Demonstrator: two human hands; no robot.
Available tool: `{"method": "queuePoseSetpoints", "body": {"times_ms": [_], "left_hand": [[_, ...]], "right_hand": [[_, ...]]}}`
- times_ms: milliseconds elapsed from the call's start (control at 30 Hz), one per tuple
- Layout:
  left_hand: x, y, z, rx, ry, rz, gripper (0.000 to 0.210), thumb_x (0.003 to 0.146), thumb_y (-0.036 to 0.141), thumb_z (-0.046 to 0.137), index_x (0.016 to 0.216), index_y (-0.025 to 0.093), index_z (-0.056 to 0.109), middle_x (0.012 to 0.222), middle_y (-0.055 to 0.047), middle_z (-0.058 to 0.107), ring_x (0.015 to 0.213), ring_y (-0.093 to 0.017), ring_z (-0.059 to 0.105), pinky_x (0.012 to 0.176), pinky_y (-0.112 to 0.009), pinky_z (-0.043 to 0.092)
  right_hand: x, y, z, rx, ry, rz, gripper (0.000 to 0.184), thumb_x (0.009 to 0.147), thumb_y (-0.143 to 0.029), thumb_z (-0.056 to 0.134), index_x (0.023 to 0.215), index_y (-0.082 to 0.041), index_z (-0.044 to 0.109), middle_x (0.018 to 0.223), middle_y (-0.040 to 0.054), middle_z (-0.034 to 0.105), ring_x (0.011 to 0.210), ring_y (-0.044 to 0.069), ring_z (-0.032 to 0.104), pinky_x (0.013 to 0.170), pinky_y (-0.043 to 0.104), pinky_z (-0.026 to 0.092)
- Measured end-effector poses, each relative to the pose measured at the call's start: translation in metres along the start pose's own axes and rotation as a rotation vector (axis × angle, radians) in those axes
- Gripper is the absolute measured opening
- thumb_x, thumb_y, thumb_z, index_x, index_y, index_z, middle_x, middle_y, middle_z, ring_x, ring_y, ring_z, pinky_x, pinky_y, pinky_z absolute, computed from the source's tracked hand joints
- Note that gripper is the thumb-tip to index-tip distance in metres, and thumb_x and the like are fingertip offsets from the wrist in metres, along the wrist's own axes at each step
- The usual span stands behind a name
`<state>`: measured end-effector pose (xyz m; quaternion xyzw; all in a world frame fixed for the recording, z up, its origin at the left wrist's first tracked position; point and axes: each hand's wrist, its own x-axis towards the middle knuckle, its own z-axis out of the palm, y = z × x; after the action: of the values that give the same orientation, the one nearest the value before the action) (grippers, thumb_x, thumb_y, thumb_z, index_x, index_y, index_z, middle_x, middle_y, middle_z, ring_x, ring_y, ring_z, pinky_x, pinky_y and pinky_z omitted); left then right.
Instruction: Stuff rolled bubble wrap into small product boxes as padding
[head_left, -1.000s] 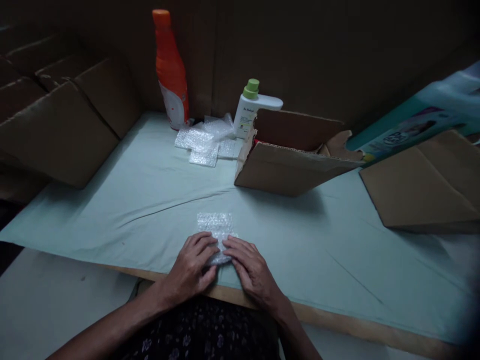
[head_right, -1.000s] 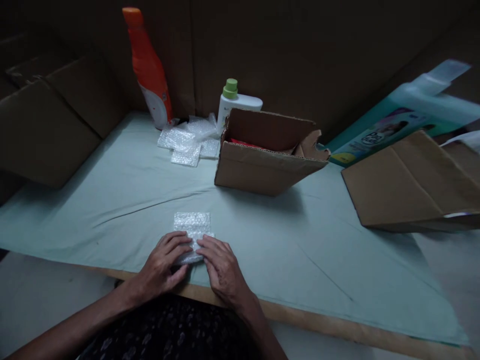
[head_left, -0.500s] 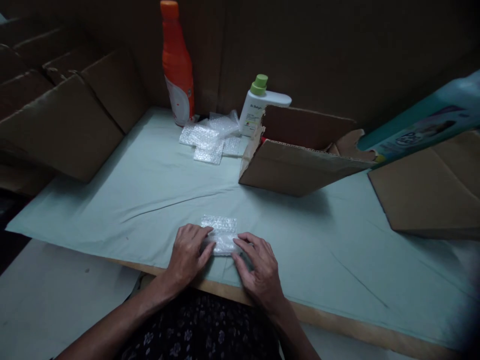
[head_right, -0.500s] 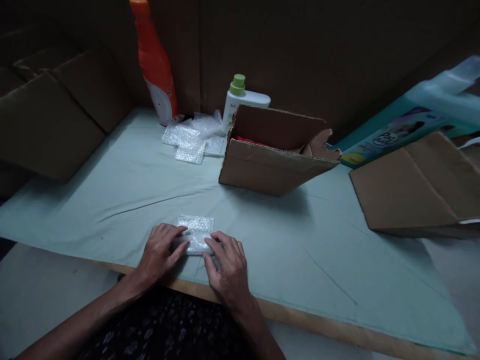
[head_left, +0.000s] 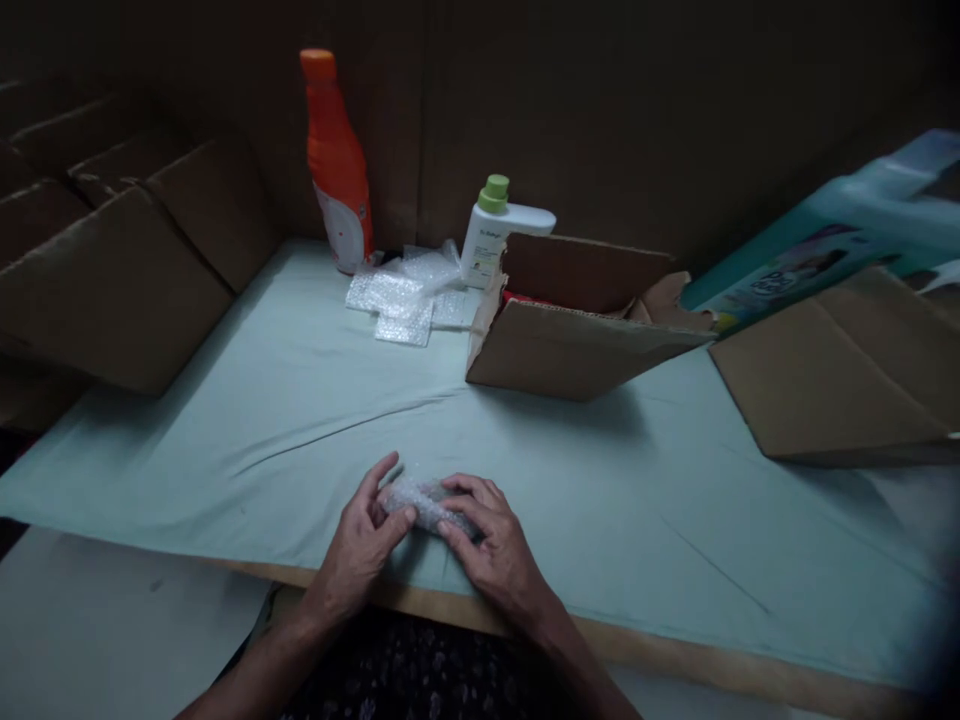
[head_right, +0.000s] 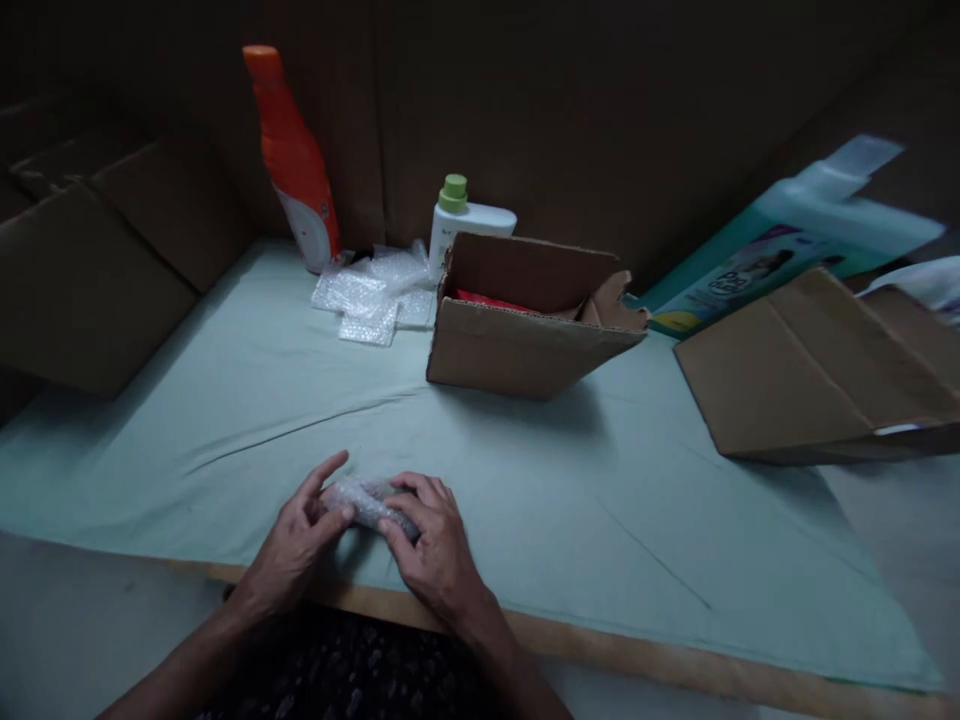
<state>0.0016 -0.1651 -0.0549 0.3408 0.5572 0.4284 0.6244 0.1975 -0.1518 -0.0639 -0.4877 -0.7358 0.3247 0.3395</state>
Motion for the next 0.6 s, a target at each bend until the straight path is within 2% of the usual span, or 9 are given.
{"method": "queuePoseSetpoints", "body": {"times_ms": [67, 133, 167, 233, 300, 400, 467, 533, 600], "left_hand": [[0.001, 0.002, 0.006, 0.035, -0.052, 0.004, 0.088, 0.081, 0.051, 0.074, 0.151, 0.014, 0.037, 0.103, -0.007, 0.071, 0.089, -0.018, 0.066, 0.085, -0.03, 0.053], [0.002, 0.001, 0.012, 0.081, -0.111, 0.049, 0.082, 0.083, 0.051, 0.072, 0.15, 0.015, 0.041, 0.096, -0.005, 0.07, 0.081, -0.016, 0.064, 0.077, -0.028, 0.053], [0.003, 0.002, 0.014, 0.111, -0.156, 0.078, 0.077, 0.084, 0.051, 0.07, 0.148, 0.015, 0.044, 0.092, -0.004, 0.069, 0.078, -0.016, 0.064, 0.074, -0.027, 0.053], [0.008, 0.008, 0.017, 0.208, -0.231, 0.195, 0.066, 0.087, 0.048, 0.067, 0.143, 0.017, 0.05, 0.092, -0.004, 0.07, 0.081, -0.018, 0.066, 0.074, -0.029, 0.055], [0.018, 0.026, 0.023, 0.36, -0.238, 0.437, 0.057, 0.09, 0.042, 0.066, 0.141, 0.022, 0.052, 0.106, -0.007, 0.072, 0.094, -0.021, 0.068, 0.084, -0.033, 0.056], [0.047, 0.074, 0.042, 0.608, -0.126, 0.933, 0.057, 0.091, 0.028, 0.066, 0.145, 0.029, 0.047, 0.133, -0.009, 0.063, 0.12, -0.024, 0.062, 0.103, -0.042, 0.052], [0.076, 0.108, 0.061, 0.717, -0.034, 1.174, 0.06, 0.091, 0.022, 0.065, 0.147, 0.028, 0.045, 0.143, -0.012, 0.055, 0.133, -0.026, 0.054, 0.11, -0.047, 0.047], [0.106, 0.13, 0.082, 0.772, 0.037, 1.262, 0.057, 0.089, 0.019, 0.065, 0.143, 0.024, 0.049, 0.151, -0.014, 0.046, 0.141, -0.03, 0.045, 0.113, -0.052, 0.044], [0.13, 0.134, 0.097, 0.794, 0.055, 1.26, 0.041, 0.085, 0.014, 0.064, 0.125, 0.022, 0.061, 0.156, -0.013, 0.041, 0.144, -0.033, 0.041, 0.112, -0.056, 0.044]], "right_hand": [[-0.005, -0.002, -0.005, 0.07, 0.029, 0.093, 0.029, 0.086, -0.027, 0.066, 0.114, -0.023, 0.07, 0.133, 0.0114, 0.065, 0.121, 0.027, 0.061, 0.099, 0.042, 0.051], [-0.01, -0.002, -0.015, 0.169, -0.014, 0.219, 0.041, 0.084, -0.029, 0.067, 0.125, -0.022, 0.066, 0.128, 0.0113, 0.068, 0.114, 0.025, 0.064, 0.094, 0.037, 0.052], [-0.013, -0.001, -0.022, 0.21, -0.056, 0.276, 0.039, 0.085, -0.031, 0.066, 0.122, -0.021, 0.067, 0.117, 0.0096, 0.072, 0.105, 0.023, 0.067, 0.09, 0.034, 0.053], [-0.019, 0.002, -0.037, 0.244, -0.097, 0.356, 0.027, 0.087, -0.036, 0.064, 0.106, -0.019, 0.072, 0.092, 0.0054, 0.074, 0.084, 0.02, 0.067, 0.078, 0.03, 0.053], [-0.022, 0.006, -0.054, 0.225, -0.048, 0.397, 0.027, 0.088, -0.041, 0.062, 0.094, -0.018, 0.073, 0.081, 0.0037, 0.071, 0.073, 0.018, 0.064, 0.067, 0.027, 0.05], [-0.021, 0.008, -0.084, 0.181, 0.026, 0.375, 0.03, 0.09, -0.045, 0.06, 0.092, -0.018, 0.074, 0.08, 0.0035, 0.071, 0.07, 0.017, 0.064, 0.062, 0.025, 0.05], [-0.017, 0.007, -0.105, 0.119, 0.022, 0.302, 0.027, 0.091, -0.043, 0.061, 0.091, -0.02, 0.075, 0.08, 0.0036, 0.073, 0.07, 0.018, 0.067, 0.064, 0.025, 0.053], [-0.012, 0.005, -0.127, 0.03, 0.035, 0.212, 0.024, 0.091, -0.041, 0.062, 0.091, -0.022, 0.077, 0.08, 0.0033, 0.076, 0.069, 0.019, 0.07, 0.066, 0.026, 0.057], [-0.008, 0.004, -0.153, -0.08, 0.092, 0.13, 0.021, 0.091, -0.039, 0.064, 0.091, -0.025, 0.079, 0.08, 0.0032, 0.078, 0.068, 0.02, 0.073, 0.064, 0.027, 0.06]]}}
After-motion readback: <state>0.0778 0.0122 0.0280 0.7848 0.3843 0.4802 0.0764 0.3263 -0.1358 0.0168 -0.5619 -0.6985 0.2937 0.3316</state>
